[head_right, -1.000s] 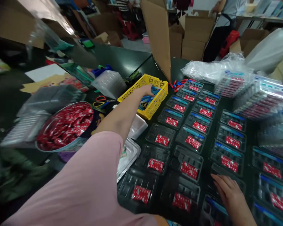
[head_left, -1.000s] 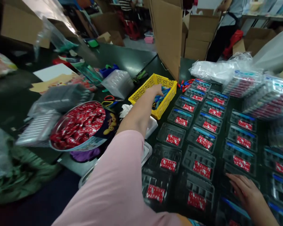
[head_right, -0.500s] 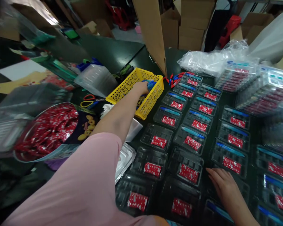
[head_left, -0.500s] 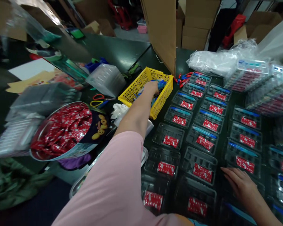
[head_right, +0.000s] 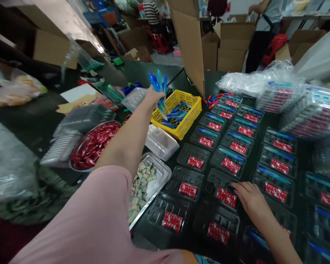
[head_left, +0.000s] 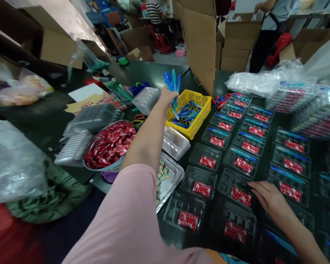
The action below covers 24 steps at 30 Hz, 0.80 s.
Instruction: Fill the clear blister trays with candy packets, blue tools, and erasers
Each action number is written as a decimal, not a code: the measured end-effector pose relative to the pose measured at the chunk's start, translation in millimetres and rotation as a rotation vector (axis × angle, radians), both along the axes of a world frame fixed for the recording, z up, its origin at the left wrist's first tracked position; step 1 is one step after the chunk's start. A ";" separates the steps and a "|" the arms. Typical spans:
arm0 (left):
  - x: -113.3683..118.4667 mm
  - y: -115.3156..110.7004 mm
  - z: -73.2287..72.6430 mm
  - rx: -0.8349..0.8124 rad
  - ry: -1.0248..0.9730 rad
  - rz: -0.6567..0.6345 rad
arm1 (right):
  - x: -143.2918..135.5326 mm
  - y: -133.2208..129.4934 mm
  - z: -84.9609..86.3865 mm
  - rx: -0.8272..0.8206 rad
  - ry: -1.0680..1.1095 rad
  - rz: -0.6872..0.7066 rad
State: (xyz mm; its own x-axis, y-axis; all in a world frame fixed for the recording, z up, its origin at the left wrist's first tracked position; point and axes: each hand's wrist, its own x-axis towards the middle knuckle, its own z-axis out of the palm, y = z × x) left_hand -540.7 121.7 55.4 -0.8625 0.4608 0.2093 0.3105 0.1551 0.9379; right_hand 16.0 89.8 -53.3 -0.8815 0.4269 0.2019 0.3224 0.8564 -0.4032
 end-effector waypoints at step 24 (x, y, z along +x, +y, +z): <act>301.9 -163.8 -89.6 0.292 -1.123 -0.162 | -10.6 -38.9 13.5 -0.442 0.142 -0.174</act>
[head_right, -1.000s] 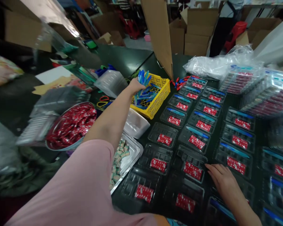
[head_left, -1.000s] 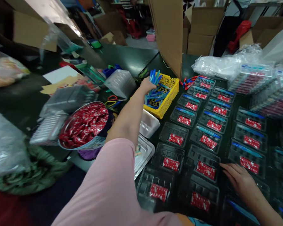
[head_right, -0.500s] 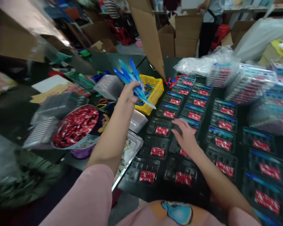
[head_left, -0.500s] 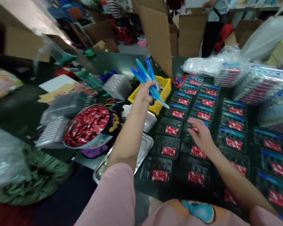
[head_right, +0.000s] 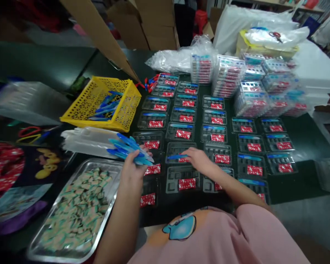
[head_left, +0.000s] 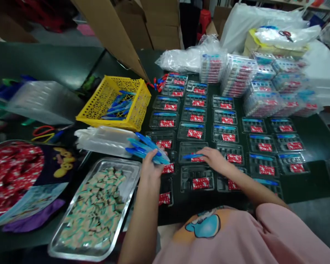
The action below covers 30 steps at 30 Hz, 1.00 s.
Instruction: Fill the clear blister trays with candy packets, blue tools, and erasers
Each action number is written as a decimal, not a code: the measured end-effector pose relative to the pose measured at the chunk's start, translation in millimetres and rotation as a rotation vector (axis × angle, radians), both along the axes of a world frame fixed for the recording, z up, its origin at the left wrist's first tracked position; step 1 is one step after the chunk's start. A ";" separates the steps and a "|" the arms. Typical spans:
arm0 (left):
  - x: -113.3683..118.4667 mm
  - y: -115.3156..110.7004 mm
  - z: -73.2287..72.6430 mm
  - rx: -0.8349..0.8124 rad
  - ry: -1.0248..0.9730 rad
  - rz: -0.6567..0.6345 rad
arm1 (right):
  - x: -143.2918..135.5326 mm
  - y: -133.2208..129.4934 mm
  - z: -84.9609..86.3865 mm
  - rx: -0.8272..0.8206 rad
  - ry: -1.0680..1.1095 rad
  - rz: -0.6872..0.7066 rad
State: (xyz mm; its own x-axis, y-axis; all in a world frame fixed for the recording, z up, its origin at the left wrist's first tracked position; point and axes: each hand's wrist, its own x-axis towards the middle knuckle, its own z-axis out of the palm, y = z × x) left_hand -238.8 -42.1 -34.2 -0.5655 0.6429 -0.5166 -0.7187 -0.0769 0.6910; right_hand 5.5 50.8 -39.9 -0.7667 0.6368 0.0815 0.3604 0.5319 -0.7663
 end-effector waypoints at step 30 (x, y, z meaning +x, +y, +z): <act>128.8 -64.7 -1.0 -0.018 0.028 -0.131 | 9.4 -73.0 3.1 -0.404 0.169 0.003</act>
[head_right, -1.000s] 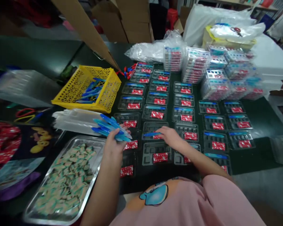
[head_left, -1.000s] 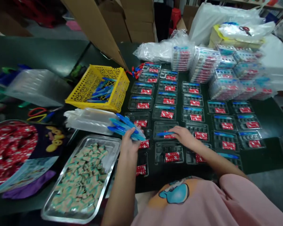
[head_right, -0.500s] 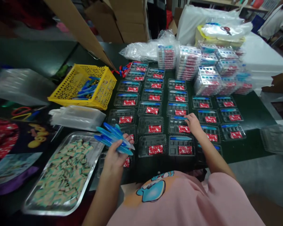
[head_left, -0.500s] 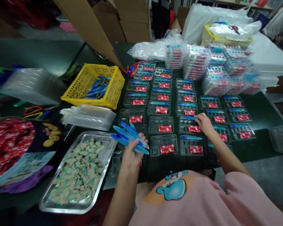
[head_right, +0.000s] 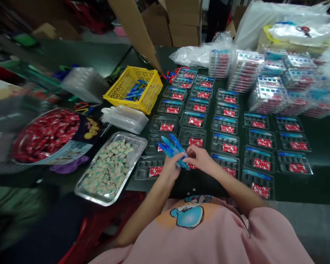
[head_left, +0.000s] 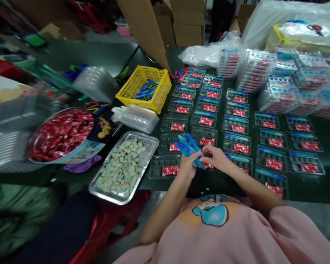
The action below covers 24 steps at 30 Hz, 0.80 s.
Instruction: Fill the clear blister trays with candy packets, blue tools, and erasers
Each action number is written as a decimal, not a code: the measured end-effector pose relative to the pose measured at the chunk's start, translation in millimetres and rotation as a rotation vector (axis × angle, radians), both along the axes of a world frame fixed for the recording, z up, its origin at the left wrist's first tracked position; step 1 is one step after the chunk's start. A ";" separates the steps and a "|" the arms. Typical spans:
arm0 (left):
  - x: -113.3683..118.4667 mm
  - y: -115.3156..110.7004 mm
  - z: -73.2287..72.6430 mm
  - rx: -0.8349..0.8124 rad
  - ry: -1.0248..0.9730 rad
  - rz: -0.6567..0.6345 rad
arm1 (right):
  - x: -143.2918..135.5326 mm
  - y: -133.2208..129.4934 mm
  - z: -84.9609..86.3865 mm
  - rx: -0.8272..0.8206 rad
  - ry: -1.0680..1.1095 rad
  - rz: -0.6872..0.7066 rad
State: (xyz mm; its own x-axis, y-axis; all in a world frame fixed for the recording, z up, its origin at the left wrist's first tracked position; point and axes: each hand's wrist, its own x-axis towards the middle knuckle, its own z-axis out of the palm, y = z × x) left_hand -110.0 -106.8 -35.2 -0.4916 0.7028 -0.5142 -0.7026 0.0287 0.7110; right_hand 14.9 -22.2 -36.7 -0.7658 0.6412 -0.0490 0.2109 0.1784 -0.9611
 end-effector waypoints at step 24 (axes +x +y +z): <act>-44.2 -23.1 -4.4 -0.059 -0.034 0.138 | -29.3 86.2 -29.2 0.745 -0.317 -0.138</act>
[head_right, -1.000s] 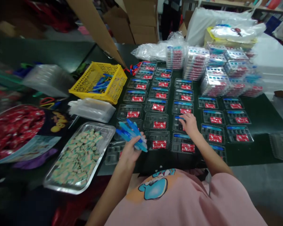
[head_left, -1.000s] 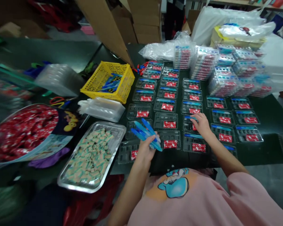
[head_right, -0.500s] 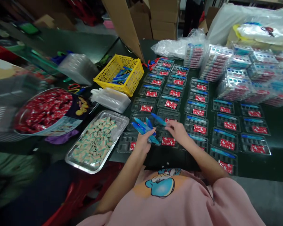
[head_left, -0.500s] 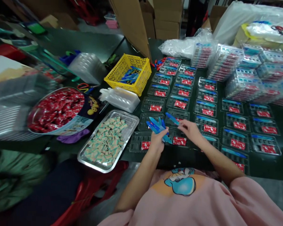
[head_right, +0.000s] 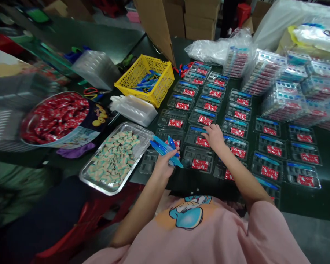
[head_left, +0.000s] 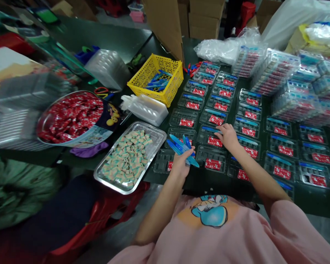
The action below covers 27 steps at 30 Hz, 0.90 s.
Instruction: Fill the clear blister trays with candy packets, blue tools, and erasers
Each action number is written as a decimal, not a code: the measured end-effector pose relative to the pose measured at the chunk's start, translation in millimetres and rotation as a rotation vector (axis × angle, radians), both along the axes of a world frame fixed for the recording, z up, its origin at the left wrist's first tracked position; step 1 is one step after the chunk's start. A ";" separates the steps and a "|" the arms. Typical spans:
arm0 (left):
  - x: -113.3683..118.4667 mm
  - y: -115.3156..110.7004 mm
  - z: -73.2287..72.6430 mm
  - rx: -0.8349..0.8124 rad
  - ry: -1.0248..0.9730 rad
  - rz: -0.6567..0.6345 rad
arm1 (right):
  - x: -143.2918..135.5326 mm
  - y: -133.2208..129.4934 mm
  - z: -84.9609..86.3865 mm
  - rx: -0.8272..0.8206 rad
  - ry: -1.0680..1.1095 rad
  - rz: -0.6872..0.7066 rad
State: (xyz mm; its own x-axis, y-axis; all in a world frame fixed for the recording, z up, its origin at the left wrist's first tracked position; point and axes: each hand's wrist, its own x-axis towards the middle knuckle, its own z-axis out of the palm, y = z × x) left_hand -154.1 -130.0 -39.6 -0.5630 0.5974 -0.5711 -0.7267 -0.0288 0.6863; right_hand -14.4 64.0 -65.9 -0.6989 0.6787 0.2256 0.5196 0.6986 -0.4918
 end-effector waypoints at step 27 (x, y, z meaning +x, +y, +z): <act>-44.4 -32.4 -8.8 0.053 -0.255 0.107 | -114.2 4.0 16.4 -1.097 0.632 -0.192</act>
